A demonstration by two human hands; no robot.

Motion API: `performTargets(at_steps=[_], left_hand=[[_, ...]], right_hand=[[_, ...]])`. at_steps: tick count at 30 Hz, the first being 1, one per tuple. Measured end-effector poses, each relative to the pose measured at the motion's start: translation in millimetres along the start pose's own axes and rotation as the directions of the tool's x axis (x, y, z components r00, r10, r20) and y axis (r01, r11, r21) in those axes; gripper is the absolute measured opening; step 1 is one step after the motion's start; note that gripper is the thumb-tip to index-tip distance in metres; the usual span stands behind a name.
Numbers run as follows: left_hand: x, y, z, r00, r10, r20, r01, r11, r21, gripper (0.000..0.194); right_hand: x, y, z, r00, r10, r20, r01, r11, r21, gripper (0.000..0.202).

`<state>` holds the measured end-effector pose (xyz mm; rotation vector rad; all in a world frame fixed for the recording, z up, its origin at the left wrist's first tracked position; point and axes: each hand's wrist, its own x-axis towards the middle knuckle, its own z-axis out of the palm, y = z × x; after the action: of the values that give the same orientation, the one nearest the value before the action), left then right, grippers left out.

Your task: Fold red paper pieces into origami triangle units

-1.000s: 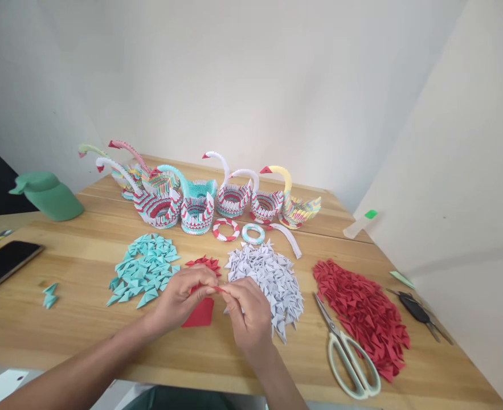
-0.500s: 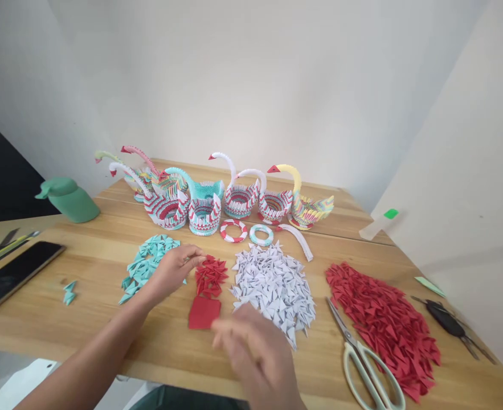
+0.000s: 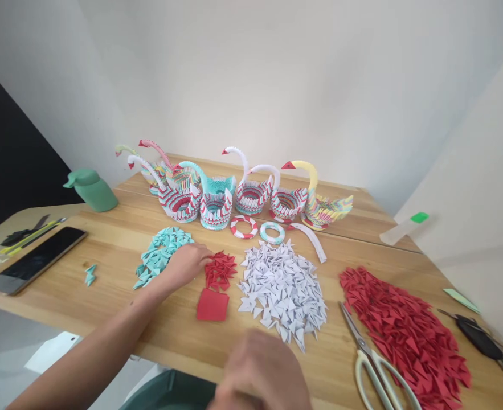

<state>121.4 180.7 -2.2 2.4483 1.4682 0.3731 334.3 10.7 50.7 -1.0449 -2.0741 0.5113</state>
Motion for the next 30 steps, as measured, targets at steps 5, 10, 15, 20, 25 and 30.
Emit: performTargets(at_steps=[5,10,15,20,25,30], left_hand=[[-1,-1,1.7,0.999,0.032,-0.011,-0.032,0.999,-0.033,0.019],[0,-1,1.3,0.988,0.105,-0.114,-0.112,0.992,-0.062,0.021],[1,0,2.4,0.966,0.119,-0.230,-0.141,0.986,-0.084,0.024],[0,4,1.8,0.955,0.086,-0.284,-0.144,0.971,-0.190,0.023],[-14,25,-17.4,0.952,0.120,-0.280,-0.234,0.878,-0.417,0.021],[-29,44,-35.3,0.971,0.227,-0.080,-0.225,0.736,-0.638,0.026]], right_hand=[[31,36,49,0.993,-0.058,0.106,0.088,0.948,-0.306,0.019],[24,53,66,0.988,-0.007,0.155,0.066,0.923,-0.380,0.026],[24,58,70,0.992,-0.099,0.076,0.122,0.902,-0.414,0.017],[24,58,74,0.989,-0.149,0.024,0.147,0.920,-0.364,0.023],[26,61,65,0.993,-0.107,0.056,0.118,0.960,-0.254,0.019],[42,62,37,0.987,0.146,-0.065,-0.152,0.984,-0.097,0.018]])
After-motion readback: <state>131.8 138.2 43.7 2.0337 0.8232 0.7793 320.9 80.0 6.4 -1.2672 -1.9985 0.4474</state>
